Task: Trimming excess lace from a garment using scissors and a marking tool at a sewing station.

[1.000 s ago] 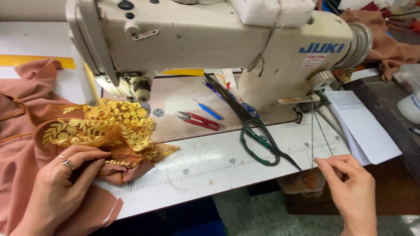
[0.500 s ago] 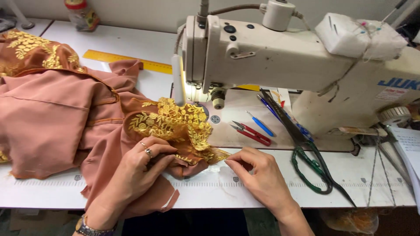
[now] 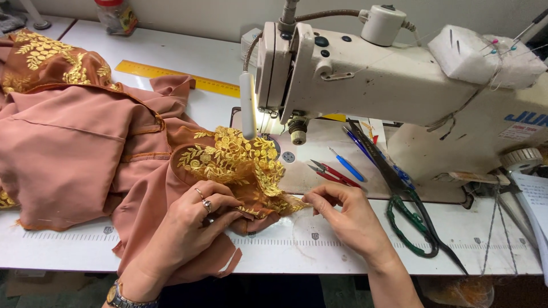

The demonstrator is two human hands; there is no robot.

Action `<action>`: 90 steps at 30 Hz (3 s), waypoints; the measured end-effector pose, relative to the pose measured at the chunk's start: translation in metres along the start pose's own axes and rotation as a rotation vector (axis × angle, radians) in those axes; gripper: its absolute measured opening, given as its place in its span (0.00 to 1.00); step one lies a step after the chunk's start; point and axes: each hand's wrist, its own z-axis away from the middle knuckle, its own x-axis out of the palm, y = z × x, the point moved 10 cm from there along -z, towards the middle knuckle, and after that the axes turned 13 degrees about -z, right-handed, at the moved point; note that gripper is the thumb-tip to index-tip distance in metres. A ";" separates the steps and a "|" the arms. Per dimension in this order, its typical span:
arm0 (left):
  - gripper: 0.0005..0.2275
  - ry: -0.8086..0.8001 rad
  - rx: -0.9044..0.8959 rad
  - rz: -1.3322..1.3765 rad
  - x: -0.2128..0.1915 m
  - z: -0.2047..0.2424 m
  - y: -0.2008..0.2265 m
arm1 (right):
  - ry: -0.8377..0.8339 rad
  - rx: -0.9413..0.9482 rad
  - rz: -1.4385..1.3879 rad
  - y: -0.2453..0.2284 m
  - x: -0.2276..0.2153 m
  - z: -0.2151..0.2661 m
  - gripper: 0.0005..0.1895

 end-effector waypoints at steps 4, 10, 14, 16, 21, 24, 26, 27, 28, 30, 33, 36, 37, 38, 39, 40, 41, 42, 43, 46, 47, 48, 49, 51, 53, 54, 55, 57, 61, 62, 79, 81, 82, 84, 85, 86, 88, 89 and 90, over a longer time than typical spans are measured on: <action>0.05 -0.006 -0.004 -0.009 0.000 0.001 -0.001 | 0.030 0.022 -0.067 0.005 -0.014 0.009 0.08; 0.06 -0.034 0.001 -0.015 0.003 0.002 -0.002 | 0.282 0.201 -0.183 0.051 -0.092 0.060 0.07; 0.08 -0.055 -0.012 -0.088 0.011 0.007 -0.011 | 0.594 0.288 -0.177 0.099 -0.177 0.131 0.06; 0.08 -0.040 0.009 -0.056 0.014 0.008 -0.009 | 0.688 0.309 -0.131 0.126 -0.215 0.170 0.05; 0.07 -0.013 -0.070 -0.057 0.019 0.009 -0.015 | 0.887 0.418 -0.062 0.161 -0.274 0.234 0.07; 0.08 -0.026 -0.094 -0.114 0.023 0.014 -0.023 | 0.888 0.445 0.010 0.164 -0.283 0.239 0.08; 0.08 -0.015 -0.105 -0.113 0.022 0.014 -0.024 | 0.855 0.607 0.105 0.156 -0.277 0.237 0.12; 0.08 -0.015 -0.105 -0.118 0.022 0.015 -0.025 | 0.852 0.606 0.101 0.164 -0.282 0.240 0.12; 0.08 -0.017 -0.104 -0.120 0.023 0.016 -0.027 | 0.778 0.588 0.168 0.169 -0.285 0.239 0.12; 0.09 -0.018 -0.103 -0.123 0.021 0.014 -0.025 | 0.703 0.569 0.233 0.162 -0.284 0.233 0.15; 0.08 -0.054 -0.091 -0.156 0.020 0.009 -0.019 | 0.664 0.743 0.389 0.145 -0.277 0.231 0.15; 0.09 -0.032 -0.085 -0.117 0.020 0.009 -0.018 | 0.809 0.708 0.447 0.138 -0.283 0.234 0.07; 0.09 -0.026 -0.068 -0.106 0.019 0.008 -0.016 | 0.832 0.649 0.536 0.135 -0.286 0.233 0.06; 0.08 -0.020 -0.053 -0.097 0.019 0.008 -0.014 | 0.852 0.588 0.623 0.130 -0.288 0.231 0.08; 0.08 -0.019 -0.057 -0.100 0.019 0.009 -0.015 | 0.848 0.586 0.623 0.135 -0.291 0.231 0.08; 0.08 -0.020 -0.049 -0.104 0.019 0.010 -0.016 | 0.829 0.527 0.663 0.134 -0.291 0.228 0.10; 0.07 -0.020 -0.042 -0.108 0.020 0.012 -0.017 | 0.811 0.468 0.703 0.133 -0.291 0.225 0.12; 0.07 -0.017 -0.046 -0.112 0.019 0.010 -0.016 | 0.806 0.463 0.702 0.129 -0.289 0.223 0.12; 0.07 -0.025 -0.036 -0.110 0.019 0.009 -0.013 | 0.833 0.407 0.689 0.120 -0.286 0.222 0.09; 0.07 -0.034 -0.035 -0.134 0.015 0.007 -0.011 | 0.902 0.278 0.579 0.091 -0.265 0.206 0.05; 0.07 -0.043 -0.036 -0.142 0.014 0.007 -0.012 | 0.952 0.220 0.491 0.079 -0.257 0.202 0.06; 0.07 -0.035 -0.049 -0.160 0.013 0.005 -0.012 | 0.936 0.207 0.480 0.078 -0.245 0.190 0.06; 0.07 -0.041 -0.028 -0.120 0.013 0.004 -0.009 | 0.881 0.167 0.431 0.076 -0.229 0.175 0.10; 0.07 -0.034 -0.019 -0.105 0.010 0.002 -0.005 | 0.808 0.108 0.368 0.066 -0.193 0.143 0.15; 0.06 -0.028 -0.011 -0.024 0.008 0.001 -0.003 | 0.492 -0.118 0.215 0.039 -0.127 0.096 0.08; 0.06 -0.020 -0.023 -0.042 0.006 0.002 -0.002 | 0.475 -0.131 0.204 0.026 -0.108 0.082 0.08; 0.06 0.006 0.011 -0.052 0.002 0.002 0.003 | 0.326 -0.200 0.176 0.007 -0.076 0.066 0.04; 0.06 0.038 0.033 -0.073 -0.005 0.003 0.011 | 0.162 -0.276 0.145 -0.016 -0.030 0.044 0.04; 0.04 0.188 0.156 -0.289 -0.033 0.014 0.038 | 0.012 -0.429 0.153 -0.042 0.024 0.019 0.11; 0.04 0.221 0.132 -0.324 -0.039 0.018 0.039 | -0.017 -0.432 0.156 -0.045 0.032 0.015 0.12; 0.08 -0.046 -1.066 0.743 0.043 0.078 -0.025 | -0.203 -0.369 -0.038 -0.057 0.075 0.009 0.05; 0.09 -0.007 -1.189 0.830 0.051 0.088 -0.032 | -0.201 -0.331 -0.068 -0.055 0.074 0.010 0.05; 0.08 0.090 -1.138 0.869 0.048 0.086 -0.036 | -0.204 -0.335 -0.085 -0.056 0.074 0.011 0.04; 0.08 0.187 -1.084 0.906 0.043 0.083 -0.038 | -0.207 -0.339 -0.102 -0.056 0.074 0.013 0.04; 0.10 0.221 -1.116 0.939 0.040 0.083 -0.038 | -0.207 -0.354 -0.094 -0.057 0.075 0.014 0.04; 0.12 0.256 -1.149 0.972 0.038 0.084 -0.038 | -0.208 -0.369 -0.087 -0.059 0.075 0.015 0.04; 0.16 0.289 -1.064 0.993 0.033 0.073 -0.040 | -0.221 -0.367 -0.094 -0.062 0.078 0.016 0.04; 0.20 0.321 -0.979 1.013 0.028 0.065 -0.039 | -0.234 -0.364 -0.100 -0.064 0.081 0.017 0.04; 0.20 0.323 -0.980 1.012 0.029 0.062 -0.042 | -0.237 -0.365 -0.100 -0.065 0.083 0.018 0.04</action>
